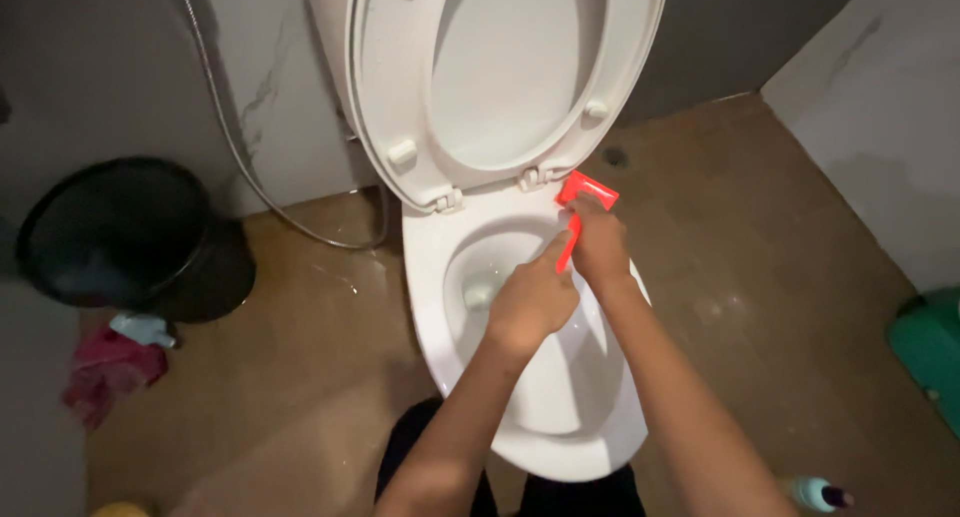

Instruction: Cleaning the inside of a toilet bowl using a brush and cleaning solution.

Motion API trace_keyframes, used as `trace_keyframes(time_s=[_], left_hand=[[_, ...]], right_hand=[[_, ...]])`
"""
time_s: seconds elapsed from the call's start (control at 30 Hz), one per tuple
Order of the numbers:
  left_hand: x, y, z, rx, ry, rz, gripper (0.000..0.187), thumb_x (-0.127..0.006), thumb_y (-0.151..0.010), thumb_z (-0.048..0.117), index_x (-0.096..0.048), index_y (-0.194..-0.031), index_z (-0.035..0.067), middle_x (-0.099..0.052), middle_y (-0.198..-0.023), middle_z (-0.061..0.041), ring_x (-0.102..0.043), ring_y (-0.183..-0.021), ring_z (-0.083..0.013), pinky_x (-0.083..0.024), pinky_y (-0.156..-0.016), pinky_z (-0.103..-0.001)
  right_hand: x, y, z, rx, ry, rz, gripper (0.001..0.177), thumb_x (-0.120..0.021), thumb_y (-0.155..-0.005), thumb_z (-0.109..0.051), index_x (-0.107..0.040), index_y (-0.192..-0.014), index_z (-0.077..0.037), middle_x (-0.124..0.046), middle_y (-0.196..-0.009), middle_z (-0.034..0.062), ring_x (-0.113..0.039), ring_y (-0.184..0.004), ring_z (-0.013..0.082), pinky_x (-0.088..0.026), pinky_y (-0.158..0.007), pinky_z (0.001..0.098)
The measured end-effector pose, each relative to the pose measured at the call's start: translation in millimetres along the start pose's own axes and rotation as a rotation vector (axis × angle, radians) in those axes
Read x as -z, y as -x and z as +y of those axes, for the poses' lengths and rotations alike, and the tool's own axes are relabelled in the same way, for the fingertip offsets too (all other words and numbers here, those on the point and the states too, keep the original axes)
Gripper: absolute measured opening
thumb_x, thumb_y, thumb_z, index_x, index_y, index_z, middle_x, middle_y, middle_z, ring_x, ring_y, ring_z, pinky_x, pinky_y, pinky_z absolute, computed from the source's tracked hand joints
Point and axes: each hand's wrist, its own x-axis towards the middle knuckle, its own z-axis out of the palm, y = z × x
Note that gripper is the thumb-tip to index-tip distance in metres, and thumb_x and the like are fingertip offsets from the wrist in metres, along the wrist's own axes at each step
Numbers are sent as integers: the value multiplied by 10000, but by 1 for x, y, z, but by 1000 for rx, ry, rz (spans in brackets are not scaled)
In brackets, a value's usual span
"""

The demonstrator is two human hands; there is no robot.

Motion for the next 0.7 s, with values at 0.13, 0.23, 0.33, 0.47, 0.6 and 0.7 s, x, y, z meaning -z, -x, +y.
trace_keyframes(time_s=[0.13,0.23,0.33,0.47,0.6,0.7], left_hand=[[3,13,-14,-61,-3,49,649,-465,-917,211,-387,-1552,320,-687,-1198,-260,-633,-1123,-483,-480,-984,-557],[27,35,-5,17,-21,18,655,-449,-921,250,-362,-1549,412,-678,-1206,-235,-621,-1136,-467,-472,-995,-542],[35,43,-21,78,-111,21,645,-448,-950,246,-357,-1574,382,-671,-1198,-284,-620,-1147,-484,-465,-1021,-546],[52,60,-32,133,-119,90,638,-462,-950,273,-340,-1568,375,-661,-1233,-260,-617,-1157,-477,-478,-1004,-547],[47,49,-63,75,-79,140,640,-471,-942,274,-345,-1565,356,-685,-1219,-250,-629,-1142,-481,-493,-994,-540],[46,56,-49,120,-99,119,641,-487,-957,287,-328,-1570,383,-667,-1223,-267,-616,-1165,-479,-476,-1011,-548]], right_hand=[[2,8,-16,166,-9,90,259,-631,-883,-86,-703,-1128,-49,-678,-1245,225,-666,-1113,436,-537,-941,471],[-2,7,-47,-103,-71,-31,251,-615,-917,-84,-700,-1152,-60,-705,-1198,198,-672,-1078,418,-540,-923,468],[-25,12,-54,-59,-185,-81,345,-605,-837,-45,-706,-1166,-75,-707,-1213,188,-681,-1047,405,-541,-905,461],[-37,12,-95,157,-199,26,356,-625,-812,-41,-701,-1159,-54,-694,-1204,219,-669,-1104,414,-538,-938,457],[-25,13,-125,-39,-275,-121,334,-607,-878,-53,-705,-1197,-70,-698,-1218,203,-665,-1092,410,-534,-932,453],[-35,12,-104,-3,-293,-107,302,-584,-917,-54,-697,-1197,-50,-697,-1232,208,-676,-1103,400,-534,-935,448]])
